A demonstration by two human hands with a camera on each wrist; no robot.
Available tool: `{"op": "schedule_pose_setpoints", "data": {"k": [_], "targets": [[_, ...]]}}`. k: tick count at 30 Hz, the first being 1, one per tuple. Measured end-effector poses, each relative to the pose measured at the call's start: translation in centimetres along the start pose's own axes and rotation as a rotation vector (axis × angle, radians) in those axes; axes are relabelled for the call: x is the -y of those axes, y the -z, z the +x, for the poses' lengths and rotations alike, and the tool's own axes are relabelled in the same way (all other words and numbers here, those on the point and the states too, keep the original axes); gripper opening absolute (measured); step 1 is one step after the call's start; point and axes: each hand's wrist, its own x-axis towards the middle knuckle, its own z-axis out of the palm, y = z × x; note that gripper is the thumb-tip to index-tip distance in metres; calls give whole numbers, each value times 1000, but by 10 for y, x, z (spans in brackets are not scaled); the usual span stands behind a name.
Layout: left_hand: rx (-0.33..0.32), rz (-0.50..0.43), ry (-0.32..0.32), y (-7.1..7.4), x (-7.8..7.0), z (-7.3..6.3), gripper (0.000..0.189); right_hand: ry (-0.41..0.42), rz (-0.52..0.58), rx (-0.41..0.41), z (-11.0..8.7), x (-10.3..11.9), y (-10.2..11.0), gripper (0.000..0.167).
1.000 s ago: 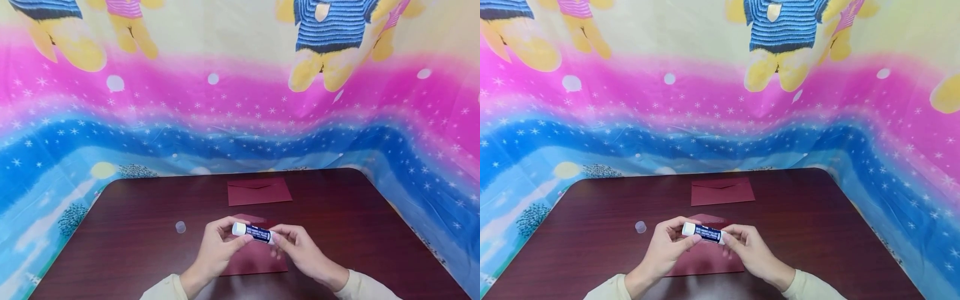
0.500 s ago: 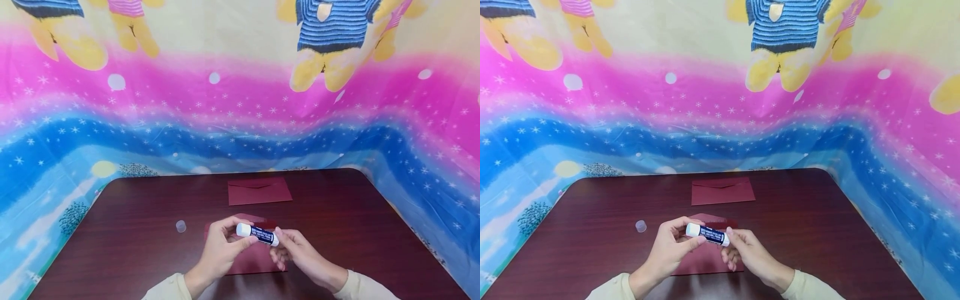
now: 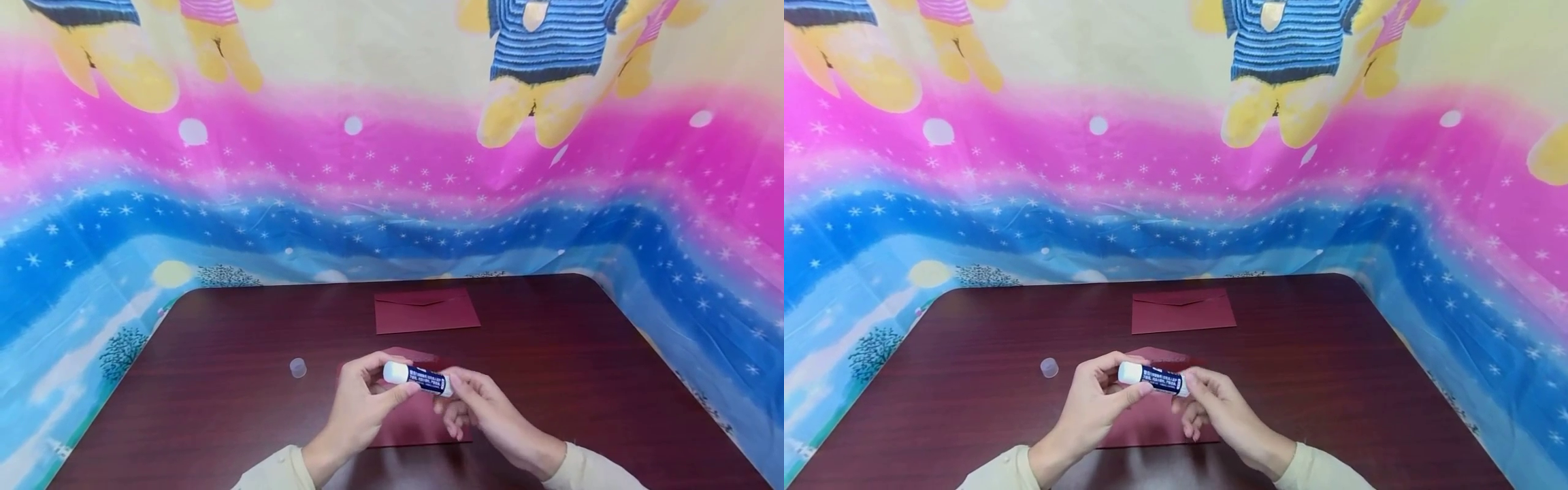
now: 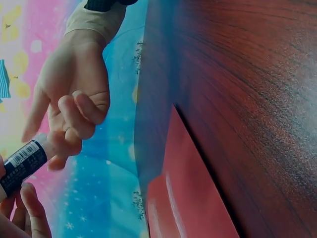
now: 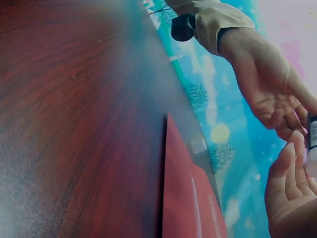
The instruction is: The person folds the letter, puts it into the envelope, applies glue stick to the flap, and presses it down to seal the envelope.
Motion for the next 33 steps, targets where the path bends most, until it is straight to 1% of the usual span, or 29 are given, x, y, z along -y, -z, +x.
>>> {"op": "schedule_pose_setpoints", "data": {"k": [2, 5, 7, 10, 11, 14, 18, 21, 24, 26, 30, 33], "targets": [[-12, 2, 6, 0, 1, 0, 31, 16, 8, -10, -1, -1, 0, 24], [-11, -1, 11, 1, 2, 0, 31, 31, -3, -2, -1, -2, 0, 22], [1, 2, 6, 1, 2, 0, 31, 26, -22, -1, -1, -3, 0, 29], [20, 7, -4, 0, 3, -1, 31, -18, -22, 8, 0, -3, 0, 45], [24, 11, -7, 0, 2, -1, 31, -34, -6, 12, 0, -2, 0, 49], [28, 20, -8, 0, 3, -2, 30, -82, 64, 32, 0, -1, 0, 48], [47, 16, 12, -1, 4, -2, 29, -99, 155, 80, 1, 0, -1, 45], [83, 23, 33, -1, 4, -4, 30, -111, 203, 106, 2, -2, -2, 37], [119, 75, 52, -1, 4, -5, 31, -128, 215, 103, 2, -5, -2, 29], [143, 127, 61, 0, 3, -5, 33, -136, 211, 94, 1, -7, -1, 24], [179, 220, 73, 7, 4, -5, 43, -138, 196, 66, -1, -8, 2, 25], [176, 276, 80, 15, 6, -5, 47, -135, 182, 34, -2, -6, 6, 26]]}}
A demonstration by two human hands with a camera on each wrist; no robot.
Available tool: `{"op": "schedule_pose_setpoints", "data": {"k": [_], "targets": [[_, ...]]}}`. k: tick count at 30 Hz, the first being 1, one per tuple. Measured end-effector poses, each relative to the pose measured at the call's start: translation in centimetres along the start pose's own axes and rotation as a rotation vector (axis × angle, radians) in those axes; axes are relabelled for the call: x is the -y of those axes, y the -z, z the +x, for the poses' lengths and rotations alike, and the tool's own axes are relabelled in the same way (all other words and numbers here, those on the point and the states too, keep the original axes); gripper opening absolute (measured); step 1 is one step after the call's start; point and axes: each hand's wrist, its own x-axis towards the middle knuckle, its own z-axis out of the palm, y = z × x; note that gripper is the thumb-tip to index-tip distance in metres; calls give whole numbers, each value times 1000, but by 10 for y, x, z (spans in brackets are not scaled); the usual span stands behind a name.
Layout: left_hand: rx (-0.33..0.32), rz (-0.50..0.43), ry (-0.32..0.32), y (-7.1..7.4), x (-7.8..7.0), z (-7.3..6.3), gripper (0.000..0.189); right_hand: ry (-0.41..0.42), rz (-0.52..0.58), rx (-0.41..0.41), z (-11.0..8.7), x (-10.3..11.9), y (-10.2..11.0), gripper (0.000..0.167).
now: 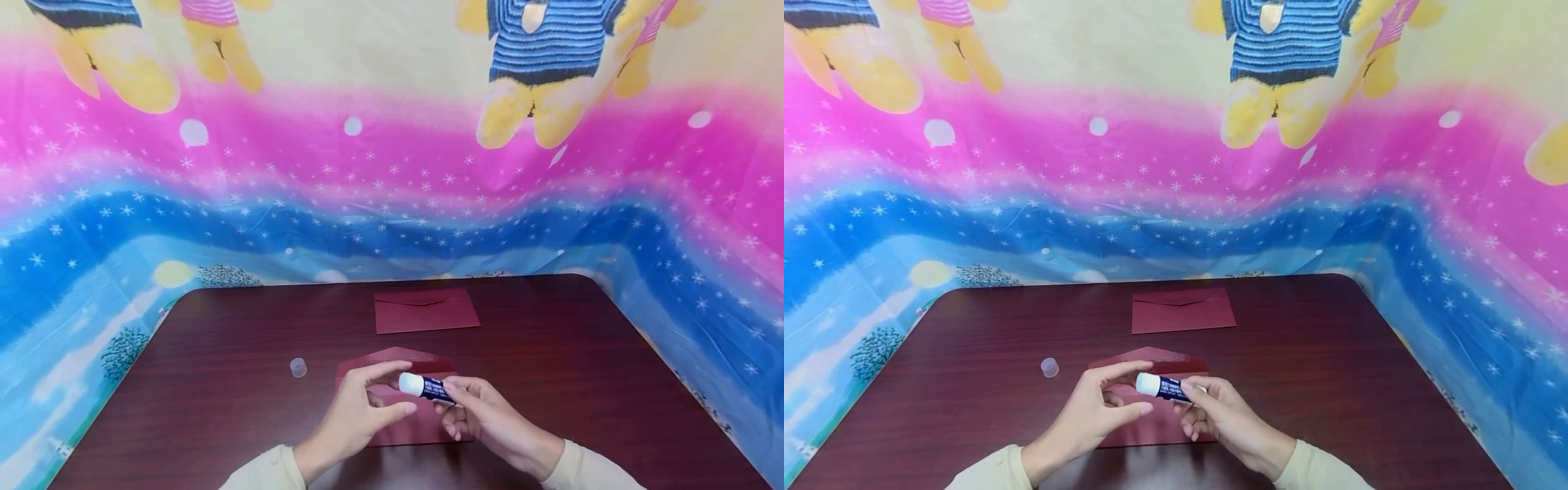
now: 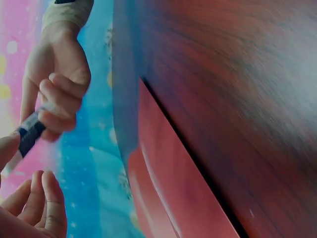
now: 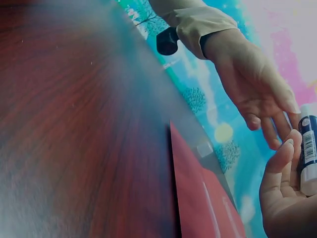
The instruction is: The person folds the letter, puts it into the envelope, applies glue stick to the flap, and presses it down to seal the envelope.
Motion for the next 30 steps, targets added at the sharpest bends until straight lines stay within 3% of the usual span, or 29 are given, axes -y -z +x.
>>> {"op": "schedule_pose_setpoints", "data": {"k": [5, 12, 15, 23, 30], "targets": [[-25, 132, 24, 18, 11, -2, 39, -26, -20, -98, -2, 5, 7, 27], [-46, 619, 4, 42, 27, -10, 40, -64, -41, -177, -1, 9, 12, 28], [-16, 767, -19, 48, 32, -14, 45, -51, -67, -186, -1, 10, 14, 23], [87, 1000, -170, 56, 47, -23, 60, -32, -216, -243, 0, 8, 16, 23], [145, 1055, -144, 56, 55, -27, 68, 61, -402, -337, 4, 10, 17, 39]]}}
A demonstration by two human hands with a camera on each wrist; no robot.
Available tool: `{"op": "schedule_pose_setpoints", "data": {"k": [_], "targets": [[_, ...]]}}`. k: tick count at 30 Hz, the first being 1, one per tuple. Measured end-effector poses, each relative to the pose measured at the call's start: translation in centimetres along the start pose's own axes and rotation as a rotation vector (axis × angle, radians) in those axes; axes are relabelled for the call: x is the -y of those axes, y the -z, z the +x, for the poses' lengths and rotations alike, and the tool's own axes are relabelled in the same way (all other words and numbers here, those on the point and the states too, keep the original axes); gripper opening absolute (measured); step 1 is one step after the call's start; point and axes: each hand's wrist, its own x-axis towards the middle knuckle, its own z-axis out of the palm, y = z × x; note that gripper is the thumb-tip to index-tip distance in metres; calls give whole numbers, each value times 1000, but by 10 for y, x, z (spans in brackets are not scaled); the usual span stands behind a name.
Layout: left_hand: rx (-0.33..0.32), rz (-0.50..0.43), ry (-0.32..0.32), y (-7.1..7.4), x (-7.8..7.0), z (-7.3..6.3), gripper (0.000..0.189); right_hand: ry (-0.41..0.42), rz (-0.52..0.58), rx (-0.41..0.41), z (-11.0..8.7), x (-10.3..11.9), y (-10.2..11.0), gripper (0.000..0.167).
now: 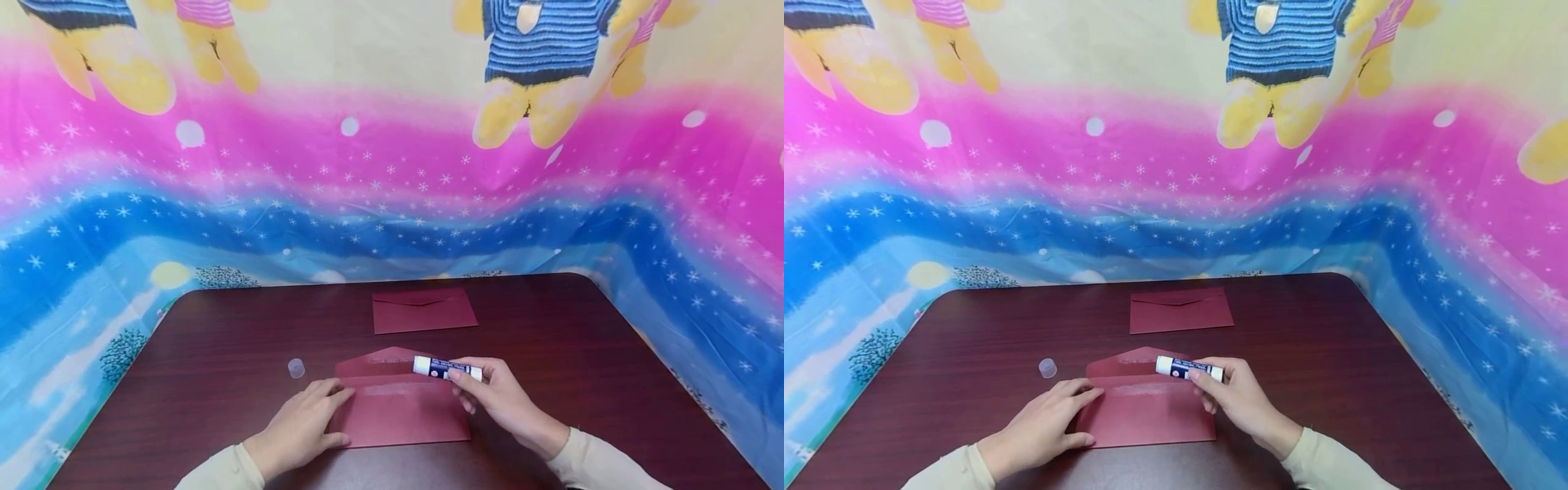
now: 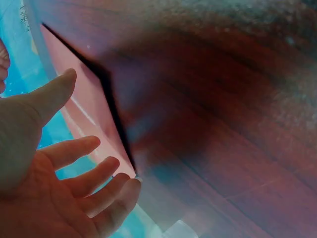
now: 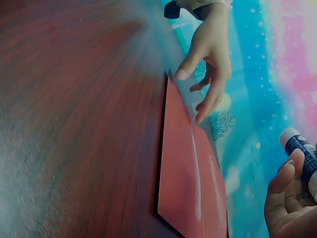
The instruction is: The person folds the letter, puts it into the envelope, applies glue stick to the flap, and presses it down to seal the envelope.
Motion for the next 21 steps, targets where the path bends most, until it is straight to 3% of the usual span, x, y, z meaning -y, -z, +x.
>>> {"op": "schedule_pose_setpoints", "data": {"k": [3, 8, 21], "targets": [[23, 12, 12, -4, 0, -1, 70, 53, -5, 2, 2, -1, 1, 39], [21, 40, 19, -8, 0, -1, 72, 46, -25, 12, 6, -3, 2, 38], [49, 48, 40, -8, -4, 0, 69, 181, -255, -28, 27, -6, -15, 17]]}}
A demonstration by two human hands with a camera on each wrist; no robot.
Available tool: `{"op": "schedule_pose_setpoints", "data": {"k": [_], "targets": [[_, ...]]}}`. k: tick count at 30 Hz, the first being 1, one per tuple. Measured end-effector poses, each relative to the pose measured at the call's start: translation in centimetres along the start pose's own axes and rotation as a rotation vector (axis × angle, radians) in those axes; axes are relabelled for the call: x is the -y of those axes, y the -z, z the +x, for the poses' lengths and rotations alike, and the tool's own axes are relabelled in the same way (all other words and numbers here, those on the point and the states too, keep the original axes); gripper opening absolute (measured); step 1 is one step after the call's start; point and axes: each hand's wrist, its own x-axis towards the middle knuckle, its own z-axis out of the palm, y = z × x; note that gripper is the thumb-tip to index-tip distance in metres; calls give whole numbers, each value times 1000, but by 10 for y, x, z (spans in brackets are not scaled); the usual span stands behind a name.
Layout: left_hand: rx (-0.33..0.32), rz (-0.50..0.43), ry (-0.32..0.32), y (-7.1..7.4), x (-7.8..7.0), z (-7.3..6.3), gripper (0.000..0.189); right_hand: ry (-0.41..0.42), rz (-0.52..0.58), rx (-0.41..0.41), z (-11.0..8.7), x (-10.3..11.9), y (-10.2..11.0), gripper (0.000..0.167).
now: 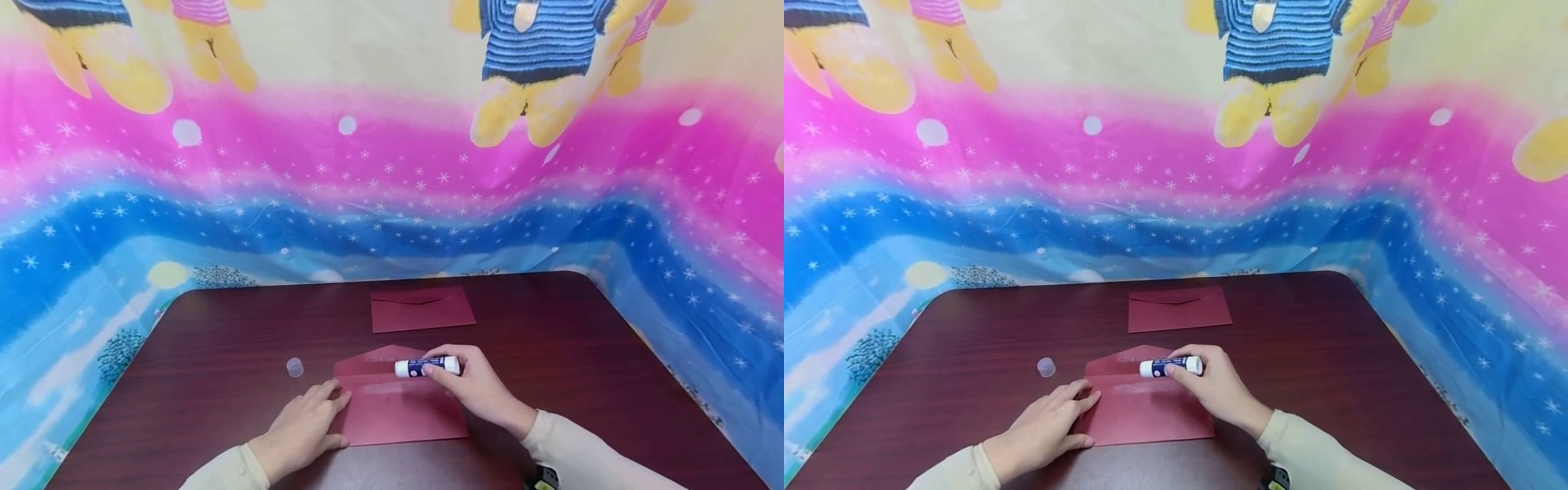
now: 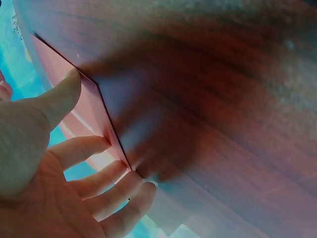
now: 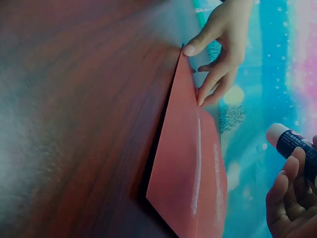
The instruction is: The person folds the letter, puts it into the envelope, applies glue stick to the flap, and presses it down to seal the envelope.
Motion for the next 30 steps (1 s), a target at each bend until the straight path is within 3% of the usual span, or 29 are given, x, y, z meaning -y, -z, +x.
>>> {"op": "schedule_pose_setpoints", "data": {"k": [8, 30], "targets": [[-26, 26, -37, 0, 3, 3, 68, -45, -124, 68, 19, -2, -18, 17], [-22, 63, -57, 1, 2, 5, 66, -34, -361, 185, 58, 9, -57, 14]]}}
